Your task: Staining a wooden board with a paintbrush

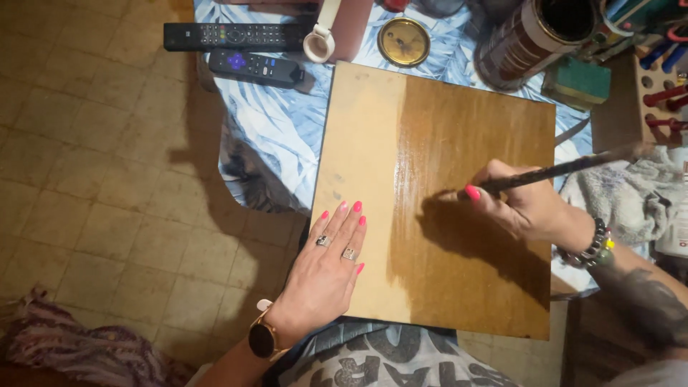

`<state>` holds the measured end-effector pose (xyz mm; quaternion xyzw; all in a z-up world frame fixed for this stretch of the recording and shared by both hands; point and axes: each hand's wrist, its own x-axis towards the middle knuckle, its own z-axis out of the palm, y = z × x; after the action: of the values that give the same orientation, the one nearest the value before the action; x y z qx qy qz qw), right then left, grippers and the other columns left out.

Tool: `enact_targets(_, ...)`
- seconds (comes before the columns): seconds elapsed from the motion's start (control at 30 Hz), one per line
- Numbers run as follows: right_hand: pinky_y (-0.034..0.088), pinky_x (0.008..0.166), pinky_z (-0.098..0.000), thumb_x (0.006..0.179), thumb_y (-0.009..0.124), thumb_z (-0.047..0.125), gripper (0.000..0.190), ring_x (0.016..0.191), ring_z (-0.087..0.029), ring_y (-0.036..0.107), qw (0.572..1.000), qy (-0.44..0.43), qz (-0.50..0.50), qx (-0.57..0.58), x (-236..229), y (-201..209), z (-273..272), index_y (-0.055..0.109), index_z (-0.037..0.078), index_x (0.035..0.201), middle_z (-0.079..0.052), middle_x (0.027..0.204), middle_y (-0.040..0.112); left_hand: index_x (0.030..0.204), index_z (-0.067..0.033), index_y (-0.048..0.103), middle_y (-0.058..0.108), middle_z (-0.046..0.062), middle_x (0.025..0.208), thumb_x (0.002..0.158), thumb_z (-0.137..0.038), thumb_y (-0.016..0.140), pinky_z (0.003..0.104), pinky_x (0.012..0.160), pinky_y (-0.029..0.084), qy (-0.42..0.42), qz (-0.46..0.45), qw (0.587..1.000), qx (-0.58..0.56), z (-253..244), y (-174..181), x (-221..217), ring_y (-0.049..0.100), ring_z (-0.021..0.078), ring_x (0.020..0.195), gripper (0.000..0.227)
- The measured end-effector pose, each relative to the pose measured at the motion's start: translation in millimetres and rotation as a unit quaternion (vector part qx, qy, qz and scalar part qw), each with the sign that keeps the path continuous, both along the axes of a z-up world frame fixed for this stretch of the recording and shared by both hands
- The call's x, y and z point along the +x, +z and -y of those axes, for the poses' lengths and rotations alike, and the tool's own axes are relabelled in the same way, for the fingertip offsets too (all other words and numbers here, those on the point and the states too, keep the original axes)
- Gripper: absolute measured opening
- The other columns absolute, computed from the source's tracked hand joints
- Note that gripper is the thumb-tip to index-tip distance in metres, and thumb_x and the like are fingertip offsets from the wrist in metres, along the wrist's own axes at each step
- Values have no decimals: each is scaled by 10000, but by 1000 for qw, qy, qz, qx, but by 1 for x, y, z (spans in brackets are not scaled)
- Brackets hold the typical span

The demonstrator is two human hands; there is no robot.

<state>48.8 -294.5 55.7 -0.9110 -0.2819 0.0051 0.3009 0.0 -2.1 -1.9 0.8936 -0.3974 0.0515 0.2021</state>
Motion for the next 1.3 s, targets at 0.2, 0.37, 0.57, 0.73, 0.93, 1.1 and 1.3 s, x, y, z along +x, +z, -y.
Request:
enact_targets(0.2,357,413,-244,916,449,203,226,500,-134,494,996,-80,26,-11,54,1,13,514,37,778,-54,641,542,1236,54,338,298,195,1326,780,-199,458,424,1038,156,0,-2,1000,-4,1,-1,0,222,313,1262,535)
enact_targets(0.37,357,547,-282,1016,494,126,214,571,-165,510,988,-109,96,54,100,-3,26,468,-43,888,-96,631,546,1247,54,316,293,192,1329,785,-208,447,427,1037,160,0,-5,1000,7,0,2,0,216,314,1264,547)
enact_targets(0.57,274,354,-242,978,395,191,198,479,-130,378,991,-107,61,-49,39,-5,17,434,38,859,-42,641,444,1247,60,316,287,197,1330,796,-199,448,429,1038,164,-5,-2,1000,7,1,1,0,210,320,1266,537)
enact_targets(0.73,343,342,-216,799,491,222,156,387,-92,435,996,-63,-66,15,-36,4,4,503,77,743,27,538,535,1242,47,329,300,193,1324,788,-212,448,421,1044,148,0,-1,1000,4,1,0,0,213,312,1265,536)
enact_targets(0.93,367,509,-290,928,442,205,250,545,-163,506,992,-122,25,2,30,11,13,525,31,768,-49,640,541,1245,51,324,264,196,1343,792,-223,437,421,1047,140,-1,4,1000,16,2,-3,1,199,306,1272,541)
enact_targets(1.1,368,488,-292,1017,466,145,253,603,-208,516,988,-82,131,5,91,-7,42,502,-52,863,-121,715,544,1244,56,317,288,197,1330,791,-207,445,431,1034,169,-1,-6,1000,11,1,1,0,218,321,1262,539)
enact_targets(1.3,317,432,-309,956,482,162,181,545,-186,430,988,-131,69,-53,33,-7,31,480,16,848,-92,678,479,1237,61,336,282,203,1332,790,-200,454,429,1045,155,-8,-4,1000,-5,2,-2,0,217,320,1264,531)
